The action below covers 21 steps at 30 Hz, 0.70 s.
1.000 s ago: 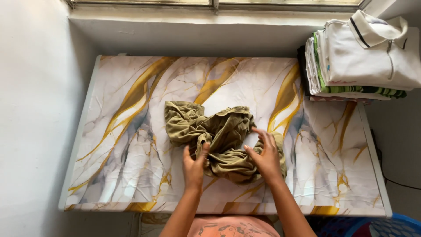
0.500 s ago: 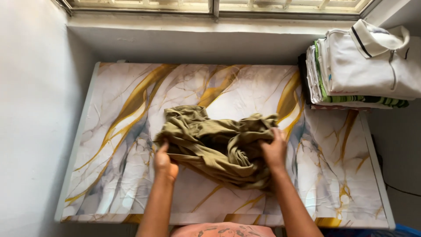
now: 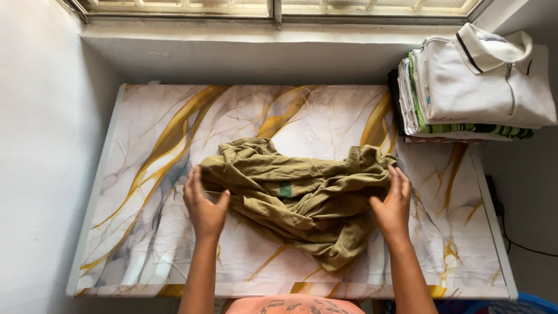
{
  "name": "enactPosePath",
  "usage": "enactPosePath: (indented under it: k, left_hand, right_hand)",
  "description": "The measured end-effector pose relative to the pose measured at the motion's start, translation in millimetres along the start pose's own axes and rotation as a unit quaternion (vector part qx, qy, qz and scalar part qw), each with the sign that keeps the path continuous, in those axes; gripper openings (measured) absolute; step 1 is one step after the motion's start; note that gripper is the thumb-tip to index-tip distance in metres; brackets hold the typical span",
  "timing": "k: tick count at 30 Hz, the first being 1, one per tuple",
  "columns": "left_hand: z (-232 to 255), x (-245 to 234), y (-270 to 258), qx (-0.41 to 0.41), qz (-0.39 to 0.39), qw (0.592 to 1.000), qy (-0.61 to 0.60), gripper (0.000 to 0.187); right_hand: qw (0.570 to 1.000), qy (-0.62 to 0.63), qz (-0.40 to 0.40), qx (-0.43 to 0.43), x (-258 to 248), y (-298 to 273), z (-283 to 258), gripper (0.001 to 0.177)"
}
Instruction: Folding a green t-shirt on a marble-patterned surface.
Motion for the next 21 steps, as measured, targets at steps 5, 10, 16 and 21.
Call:
enactPosePath:
  k: [5, 10, 16, 21]
  left_hand:
    - [46, 22, -25, 0.097, -0.207, 0.922, 0.314, 0.107]
    - [34, 51, -37, 0.126, -0.307, 0.874, 0.356, 0.092]
    - [-17, 61, -34, 0.076, -0.283, 0.914, 0.282, 0.051]
    - [-32, 59, -17, 0.056, -0.304, 0.936, 0.17, 0.049]
  right_hand:
    - [0.978, -0.106, -0.162, -0.075, -35, -33, -54, 0.098]
    - [0.896, -0.216, -0.365, -0.132, -1, -74, -37, 0.127]
    - [0.951, -0.214, -0.14, -0.172, 30, -68, 16, 0.057]
    - [0.985, 0.021, -0.168, -0.039, 32, -34, 25, 0.062]
Point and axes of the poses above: each hand's wrist, its own y-axis towards the middle knuckle, its own x-axis out of the palm, z = x × y, the point moved 4 cm from there along y, towards the middle knuckle, and after that the axes turned 15 degrees about -y, right-handed, at the moved point
